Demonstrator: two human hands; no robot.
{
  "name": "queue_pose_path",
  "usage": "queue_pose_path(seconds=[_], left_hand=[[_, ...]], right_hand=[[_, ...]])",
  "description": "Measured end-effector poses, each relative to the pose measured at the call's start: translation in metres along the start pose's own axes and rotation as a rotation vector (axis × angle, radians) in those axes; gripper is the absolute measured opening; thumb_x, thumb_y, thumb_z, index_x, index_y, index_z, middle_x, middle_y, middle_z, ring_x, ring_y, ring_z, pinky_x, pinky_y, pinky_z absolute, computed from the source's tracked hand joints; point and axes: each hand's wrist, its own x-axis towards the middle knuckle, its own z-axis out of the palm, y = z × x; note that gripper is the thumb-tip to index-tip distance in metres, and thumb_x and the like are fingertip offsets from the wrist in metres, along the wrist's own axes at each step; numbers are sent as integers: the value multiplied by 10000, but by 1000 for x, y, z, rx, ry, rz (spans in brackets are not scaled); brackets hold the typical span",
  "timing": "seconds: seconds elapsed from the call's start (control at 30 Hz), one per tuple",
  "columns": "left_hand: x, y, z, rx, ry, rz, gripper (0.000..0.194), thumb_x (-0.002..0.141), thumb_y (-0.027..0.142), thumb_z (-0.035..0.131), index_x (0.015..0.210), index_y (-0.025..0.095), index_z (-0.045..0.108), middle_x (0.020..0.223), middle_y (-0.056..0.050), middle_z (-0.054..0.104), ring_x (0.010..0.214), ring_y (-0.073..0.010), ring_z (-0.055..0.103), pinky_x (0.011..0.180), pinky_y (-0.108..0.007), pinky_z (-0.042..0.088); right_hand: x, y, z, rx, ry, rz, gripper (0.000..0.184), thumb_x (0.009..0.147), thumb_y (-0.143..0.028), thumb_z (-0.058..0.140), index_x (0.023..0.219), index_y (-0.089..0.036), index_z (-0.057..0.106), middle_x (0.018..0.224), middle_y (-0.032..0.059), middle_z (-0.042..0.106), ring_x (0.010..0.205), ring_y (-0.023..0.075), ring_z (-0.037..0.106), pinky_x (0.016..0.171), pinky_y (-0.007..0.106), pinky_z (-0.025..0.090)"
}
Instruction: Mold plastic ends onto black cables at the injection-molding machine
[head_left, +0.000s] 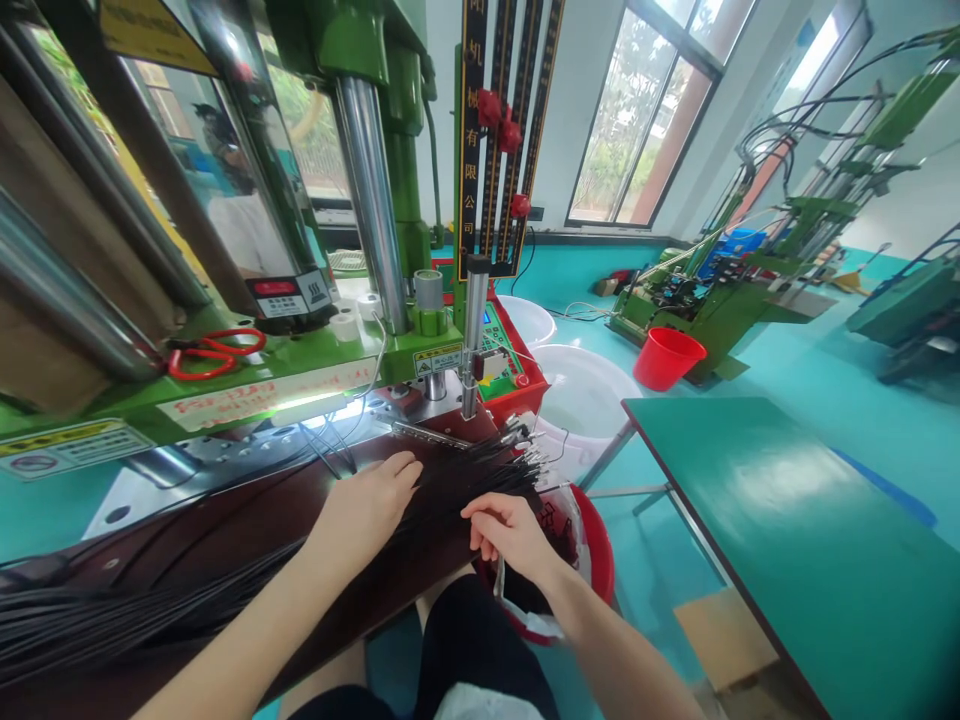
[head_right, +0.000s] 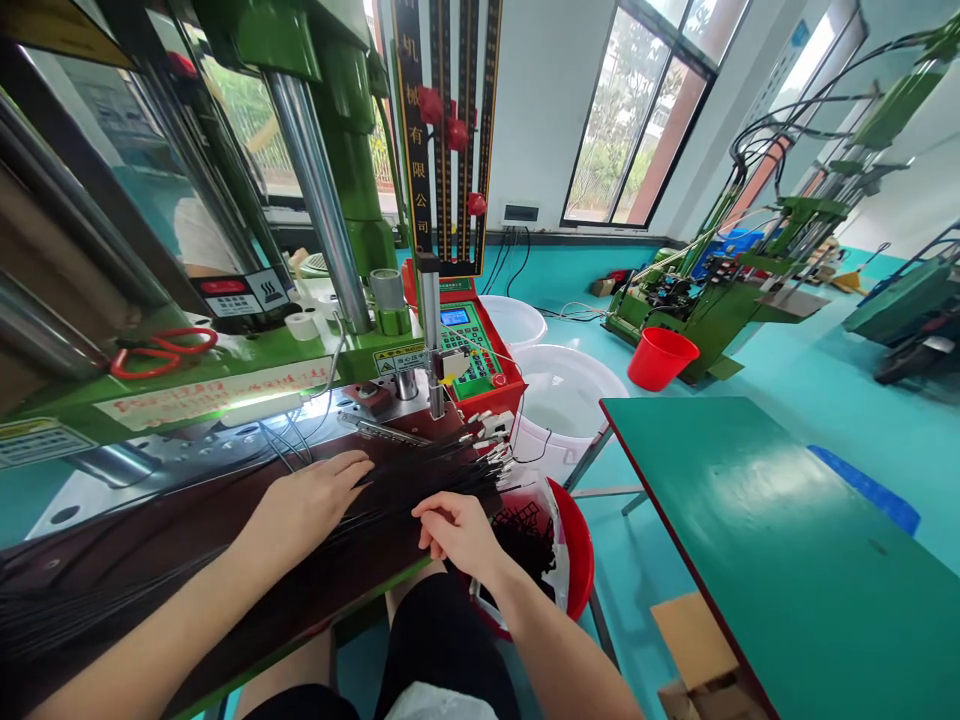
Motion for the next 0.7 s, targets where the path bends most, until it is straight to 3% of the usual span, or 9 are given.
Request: queue_pose_path(seconds=[0.1, 0.17, 0.3, 0.4, 0.47, 0.57, 0.63, 0.7], left_hand=[[-7, 1, -9, 108, 112, 39, 328, 819, 141, 345, 1023, 182, 599, 1185, -106, 563, 775, -186, 609, 545, -261, 429], [-9, -1, -16, 43, 134, 31, 295, 821, 176, 367, 968, 193, 622, 1078, -87, 611, 750, -169, 601, 559, -249, 427], [0, -14, -31, -394, 8, -111, 288, 790, 412, 468, 717, 189, 635, 710, -5, 616, 680, -145, 555, 607, -233, 417], [8, -26, -37, -731, -75, -243, 337, 729, 495, 520, 684, 175, 612, 618, 24, 574, 620, -136, 514, 583, -232, 408], [11, -30, -41, -855, -54, -288, 323, 704, 488, 549, 707, 170, 606, 635, 25, 578, 627, -136, 513, 592, -232, 408], [12, -29, -47, -934, -66, -304, 312, 696, 475, 556, 644, 168, 563, 580, 25, 545, 558, -118, 500, 546, -224, 402], [11, -26, -49, -945, -124, -305, 336, 714, 482, 528, 589, 171, 514, 529, 31, 502, 474, -99, 470, 473, -214, 375], [8, -24, -51, -931, -165, -293, 355, 732, 491, 503, 575, 174, 482, 527, 34, 484, 432, -86, 450, 431, -207, 354]], right_hand=[[0, -2, 1, -11, -9, 3, 185, 724, -215, 481, 818, -152, 627, 526, -40, 551, 385, 44, 445, 384, 159, 324], [1, -3, 2, -25, -20, 13, 178, 721, -209, 483, 813, -159, 626, 533, -42, 550, 393, 43, 443, 391, 159, 324], [3, -4, 2, -48, -58, 33, 170, 718, -199, 484, 808, -161, 624, 542, -41, 552, 399, 43, 440, 395, 158, 315], [-1, -7, 3, -107, -32, -18, 176, 744, -197, 466, 817, -160, 623, 541, -34, 547, 405, 54, 445, 401, 170, 330], [-8, -13, 6, -239, 31, -168, 195, 778, -196, 450, 844, -165, 630, 546, -24, 551, 437, 74, 474, 429, 191, 369], [-18, -26, 12, -542, 129, -546, 239, 825, -175, 414, 930, -170, 628, 639, 20, 603, 563, 118, 542, 549, 248, 450], [-19, -31, 18, -741, 144, -775, 271, 841, -166, 399, 1022, -171, 600, 850, 69, 647, 789, 164, 580, 731, 315, 472], [-13, -28, 24, -933, 110, -880, 319, 861, -241, 417, 1149, -168, 533, 1137, 99, 583, 1090, 218, 483, 930, 400, 386]])
